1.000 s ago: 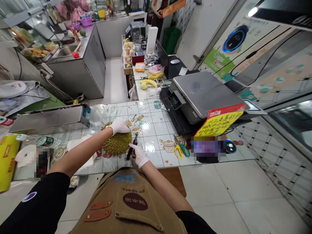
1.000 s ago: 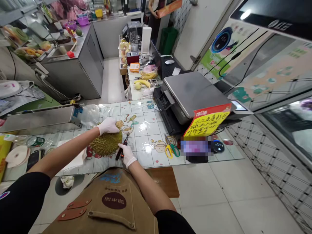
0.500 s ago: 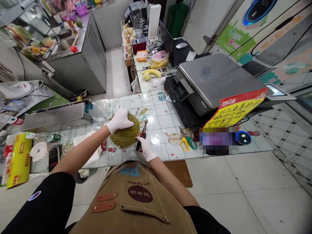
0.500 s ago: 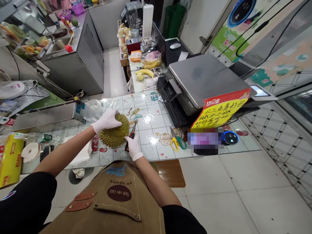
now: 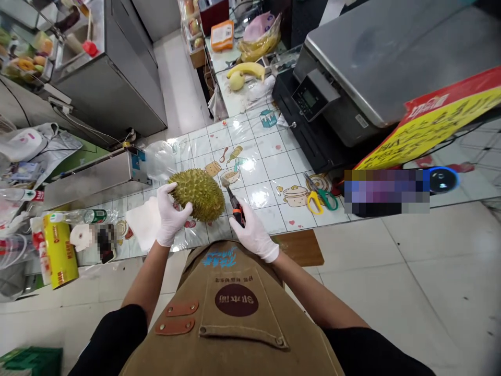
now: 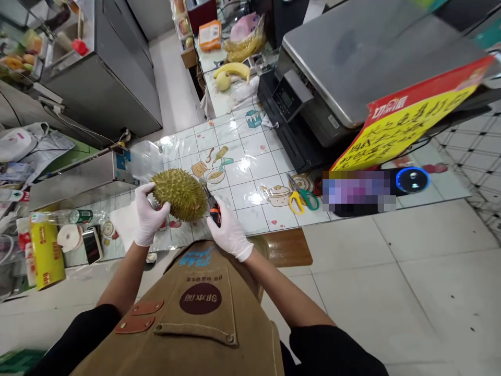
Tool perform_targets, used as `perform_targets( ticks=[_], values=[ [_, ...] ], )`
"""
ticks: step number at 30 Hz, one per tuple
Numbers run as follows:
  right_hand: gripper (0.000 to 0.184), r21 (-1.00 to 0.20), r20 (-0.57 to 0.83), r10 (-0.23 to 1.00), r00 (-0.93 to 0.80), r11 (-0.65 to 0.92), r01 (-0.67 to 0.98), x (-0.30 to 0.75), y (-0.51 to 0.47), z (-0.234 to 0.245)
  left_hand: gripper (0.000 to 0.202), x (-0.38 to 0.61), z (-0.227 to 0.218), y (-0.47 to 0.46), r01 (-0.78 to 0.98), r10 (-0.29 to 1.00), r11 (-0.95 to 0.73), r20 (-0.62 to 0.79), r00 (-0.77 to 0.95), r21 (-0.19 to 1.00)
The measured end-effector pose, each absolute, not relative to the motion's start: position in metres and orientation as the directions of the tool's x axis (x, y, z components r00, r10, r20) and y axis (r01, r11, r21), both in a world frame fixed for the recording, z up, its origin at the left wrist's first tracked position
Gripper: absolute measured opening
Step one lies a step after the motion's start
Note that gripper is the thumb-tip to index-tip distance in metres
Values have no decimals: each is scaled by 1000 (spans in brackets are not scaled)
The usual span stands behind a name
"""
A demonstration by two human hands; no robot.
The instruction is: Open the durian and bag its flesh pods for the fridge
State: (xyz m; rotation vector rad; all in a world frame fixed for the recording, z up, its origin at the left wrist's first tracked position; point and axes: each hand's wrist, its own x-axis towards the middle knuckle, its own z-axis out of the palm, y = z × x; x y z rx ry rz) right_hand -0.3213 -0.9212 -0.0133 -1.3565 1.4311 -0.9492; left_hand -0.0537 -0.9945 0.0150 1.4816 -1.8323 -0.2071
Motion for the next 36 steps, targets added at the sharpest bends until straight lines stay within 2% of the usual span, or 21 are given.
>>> perform_targets(
  ticks=[6,11,16,22,30,36],
  values=[
    [65,-778,-48,-989,142,-52,-626,-346,-891,0,67,-58,-2,-972,-753,-861,262,498,99,603],
    [65,-638,-59,-973,225,-137,-758,-346,-888,7,66,-57,-7,-964,-735,-847,252,510,146,629],
    [68,-558,-99,-964,248,-152,-816,-340,-891,12,69,-59,-7,-963,-742,-866,194,467,178,642],
    [66,-464,-205,-952,226,-108,-879,-337,-891,33,67,-65,-8,-956,-728,-851,210,488,191,652],
    [64,-434,-246,-942,228,-103,-895,-341,-887,48,76,-58,-22,-951,-805,-869,132,458,186,579],
    [66,-459,-248,-945,211,-77,-885,-342,-883,49,76,-55,-27,-951,-797,-864,150,470,182,585]
  ],
)
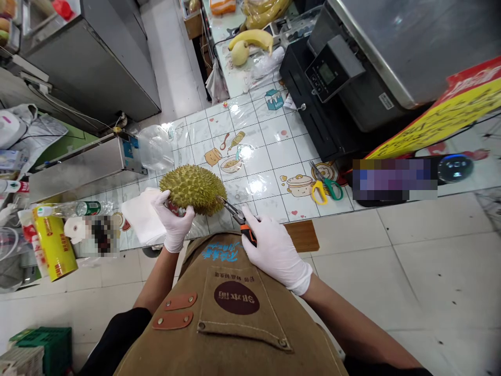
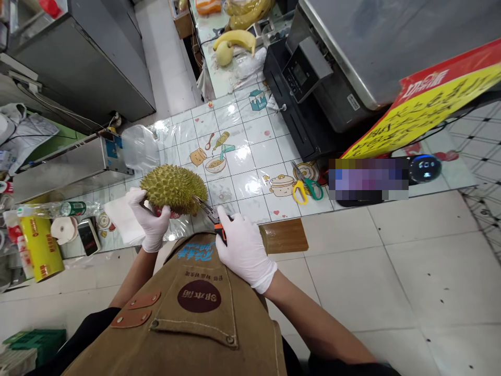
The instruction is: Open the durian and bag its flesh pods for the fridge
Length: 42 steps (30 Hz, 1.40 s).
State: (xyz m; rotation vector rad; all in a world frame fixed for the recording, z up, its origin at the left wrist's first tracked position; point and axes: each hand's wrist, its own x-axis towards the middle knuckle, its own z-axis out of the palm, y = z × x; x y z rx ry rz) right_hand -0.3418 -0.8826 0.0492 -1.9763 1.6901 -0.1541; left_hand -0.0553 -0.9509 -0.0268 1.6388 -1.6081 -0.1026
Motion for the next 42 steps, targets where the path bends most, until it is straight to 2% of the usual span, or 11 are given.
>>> perform_targets(
  ticks=[5,11,18,28,35,42],
  values=[
    [65,-508,-248,-947,205,-52,-860,-342,-881,47,75,-58,-25,-951,-784,-867,150,462,189,602],
    [65,-551,-235,-950,207,-45,-833,-343,-881,50,68,-62,-19,-953,-726,-845,233,504,179,647],
    [67,-580,-276,-940,199,-2,-814,-341,-877,48,70,-61,-22,-951,-744,-867,165,455,203,647],
    [65,-568,-330,-920,211,15,-823,-329,-893,50,72,-60,-22,-948,-724,-854,200,480,202,660],
    [71,-537,-325,-908,265,-54,-842,-329,-904,42,70,-60,-18,-950,-721,-861,209,474,185,661],
    [70,-451,-416,-858,301,-93,-888,-327,-918,52,70,-61,-18,-951,-741,-858,206,482,177,639]
  ],
)
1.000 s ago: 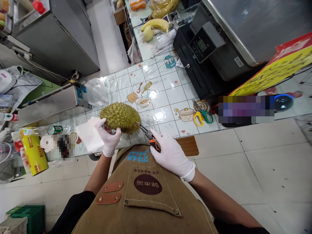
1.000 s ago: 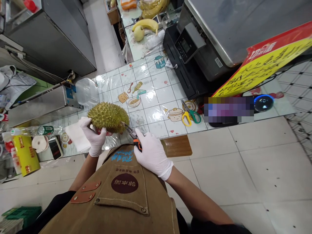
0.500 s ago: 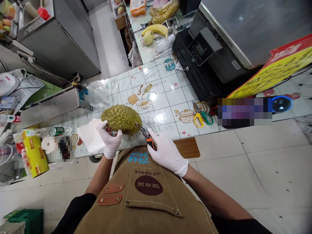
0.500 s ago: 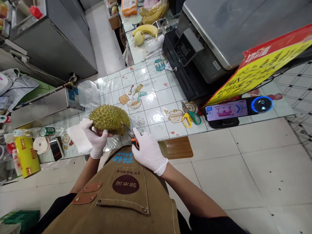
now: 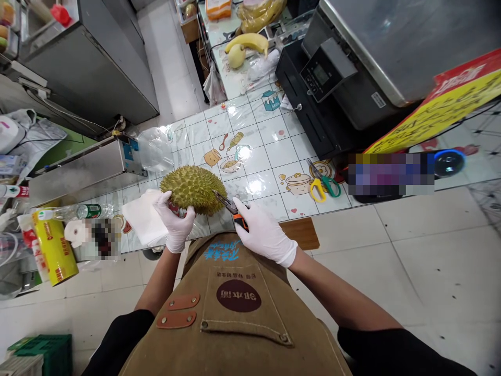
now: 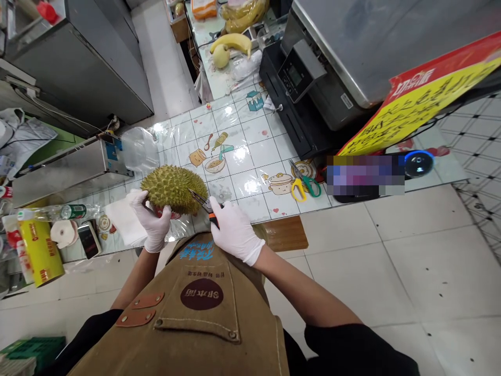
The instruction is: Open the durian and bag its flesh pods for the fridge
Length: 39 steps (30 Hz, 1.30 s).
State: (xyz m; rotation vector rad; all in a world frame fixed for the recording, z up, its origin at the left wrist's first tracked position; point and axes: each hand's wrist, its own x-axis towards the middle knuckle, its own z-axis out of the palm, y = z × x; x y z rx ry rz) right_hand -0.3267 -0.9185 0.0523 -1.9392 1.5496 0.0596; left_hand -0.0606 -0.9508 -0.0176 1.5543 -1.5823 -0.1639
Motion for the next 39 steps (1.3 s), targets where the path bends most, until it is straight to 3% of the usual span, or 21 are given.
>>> perform_targets(
  ticks=[9,25,39],
  values=[
    [71,-270,-584,-787,202,-47,-962,-304,-925,63,69,-63,-15,-951,-734,-849,211,493,189,645],
    [71,-296,-576,-775,261,-99,-950,-311,-925,66,63,-67,0,-951,-712,-849,197,480,220,674],
    [68,-304,-548,-793,267,-108,-946,-316,-927,64,70,-56,-8,-954,-690,-855,230,481,194,686]
  ],
)
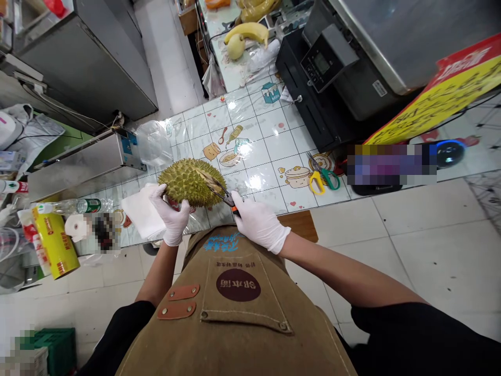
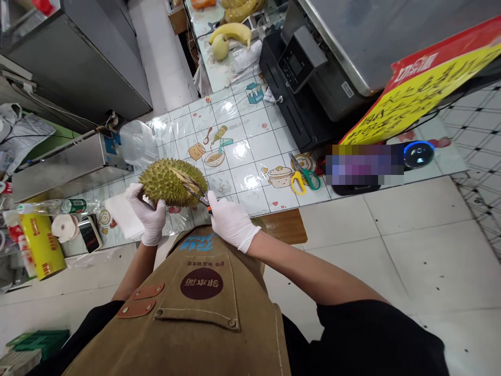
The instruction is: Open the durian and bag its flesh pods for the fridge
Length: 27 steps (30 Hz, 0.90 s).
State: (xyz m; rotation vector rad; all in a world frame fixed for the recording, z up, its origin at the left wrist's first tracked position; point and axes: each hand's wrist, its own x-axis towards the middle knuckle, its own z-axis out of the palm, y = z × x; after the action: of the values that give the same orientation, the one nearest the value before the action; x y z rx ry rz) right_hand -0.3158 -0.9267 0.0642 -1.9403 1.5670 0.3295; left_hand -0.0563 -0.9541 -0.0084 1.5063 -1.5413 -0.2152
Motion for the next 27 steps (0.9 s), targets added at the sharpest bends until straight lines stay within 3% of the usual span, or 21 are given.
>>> perform_targets(
  ticks=[12,20,27],
  values=[
    [60,-478,-442,-831,339,-101,-873,-318,-937,67,66,-41,-12,-966,-662,-869,177,431,242,729],
    [68,-517,-362,-889,281,-60,-854,-308,-929,56,66,-45,-14,-963,-642,-859,198,446,251,741],
    [71,-641,-296,-921,254,-5,-767,-301,-920,40,66,-42,-19,-961,-652,-848,217,471,243,727]
  ],
)
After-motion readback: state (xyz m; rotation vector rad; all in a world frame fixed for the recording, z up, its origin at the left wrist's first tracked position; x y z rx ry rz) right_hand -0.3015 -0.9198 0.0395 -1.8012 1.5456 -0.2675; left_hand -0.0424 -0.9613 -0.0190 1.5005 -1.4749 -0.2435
